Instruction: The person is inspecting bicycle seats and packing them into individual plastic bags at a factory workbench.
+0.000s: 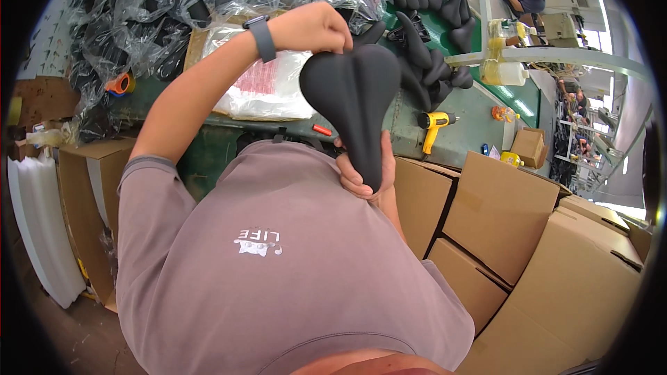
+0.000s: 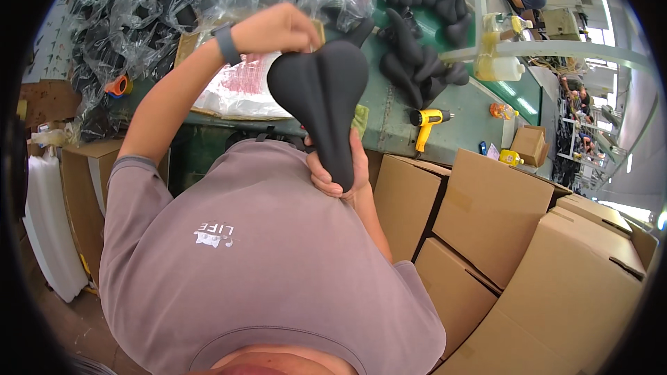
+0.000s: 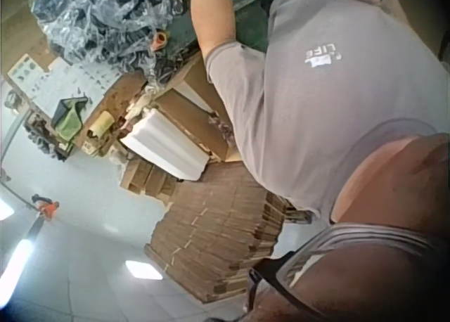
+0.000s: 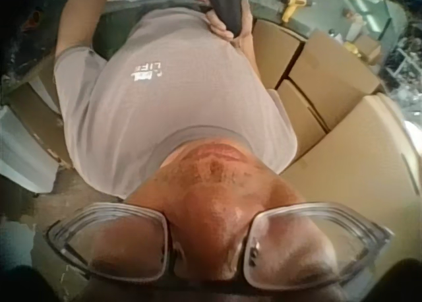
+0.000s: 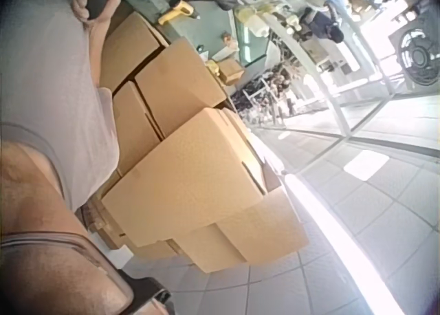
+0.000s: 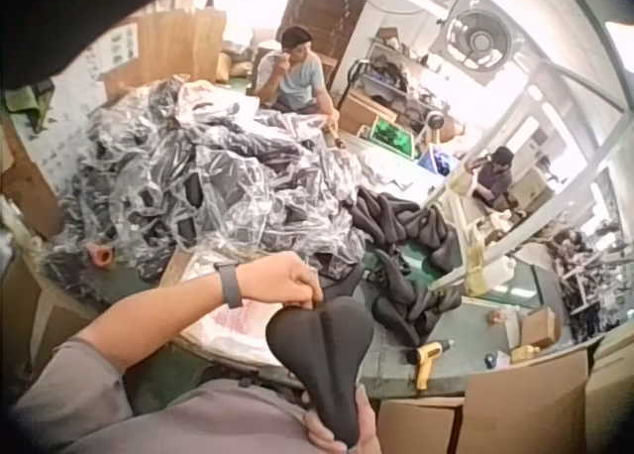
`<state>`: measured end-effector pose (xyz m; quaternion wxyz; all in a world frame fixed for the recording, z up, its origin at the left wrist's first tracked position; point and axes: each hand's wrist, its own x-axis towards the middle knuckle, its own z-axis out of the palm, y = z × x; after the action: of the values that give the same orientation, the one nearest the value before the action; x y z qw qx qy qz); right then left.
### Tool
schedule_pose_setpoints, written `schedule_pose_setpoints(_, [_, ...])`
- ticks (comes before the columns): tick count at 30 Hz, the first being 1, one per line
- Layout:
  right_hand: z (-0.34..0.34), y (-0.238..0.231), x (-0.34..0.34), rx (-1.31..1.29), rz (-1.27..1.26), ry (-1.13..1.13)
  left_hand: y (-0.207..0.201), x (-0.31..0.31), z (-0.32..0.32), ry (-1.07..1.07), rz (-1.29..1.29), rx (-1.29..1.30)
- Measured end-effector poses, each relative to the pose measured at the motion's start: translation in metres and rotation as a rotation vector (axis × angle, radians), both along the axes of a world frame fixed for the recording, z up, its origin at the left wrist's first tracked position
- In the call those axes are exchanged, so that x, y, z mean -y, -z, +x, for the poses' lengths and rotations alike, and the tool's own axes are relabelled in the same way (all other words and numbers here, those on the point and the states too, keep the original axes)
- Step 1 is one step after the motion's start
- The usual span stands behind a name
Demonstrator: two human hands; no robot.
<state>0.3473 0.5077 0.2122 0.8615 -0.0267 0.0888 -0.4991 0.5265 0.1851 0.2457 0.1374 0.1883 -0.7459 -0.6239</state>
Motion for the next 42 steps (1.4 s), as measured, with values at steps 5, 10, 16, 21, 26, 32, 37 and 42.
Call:
schedule_pose_setpoints(5, [0.001,-0.020,0.003,-0.228,-0.054,0.044,0.214,0.015,0.008,-0.659,0.011,0.056])
schedule_pose_setpoints(10, [-0.015,0.012,-0.030,-1.360,-0.037,0.442,0.320,-0.068,-0.023,-0.489,-0.403,0.708])
schedule_pose_setpoints(16, [-0.023,0.044,-0.031,-1.554,0.295,0.318,0.359,-0.099,-0.009,-0.608,-0.248,0.697])
schedule_pose_setpoints(21, [-0.015,0.134,-0.003,-1.386,0.277,0.347,0.362,-0.104,0.013,-0.687,-0.252,0.604])
schedule_pose_setpoints(26, [0.008,0.143,0.080,-1.094,0.195,0.240,0.313,-0.117,0.043,-0.587,-0.245,0.315])
schedule_pose_setpoints(32, [0.026,0.156,0.146,-0.712,0.180,-0.001,0.233,-0.143,0.080,-0.508,0.154,-0.007])
schedule_pose_setpoints(37, [0.038,0.087,0.133,-0.618,-0.015,0.107,0.186,-0.133,0.149,-1.146,1.231,-1.118])
schedule_pose_setpoints(42, [0.003,0.073,0.106,-0.584,-0.102,-0.051,0.162,-0.143,0.181,-0.902,1.028,-1.056])
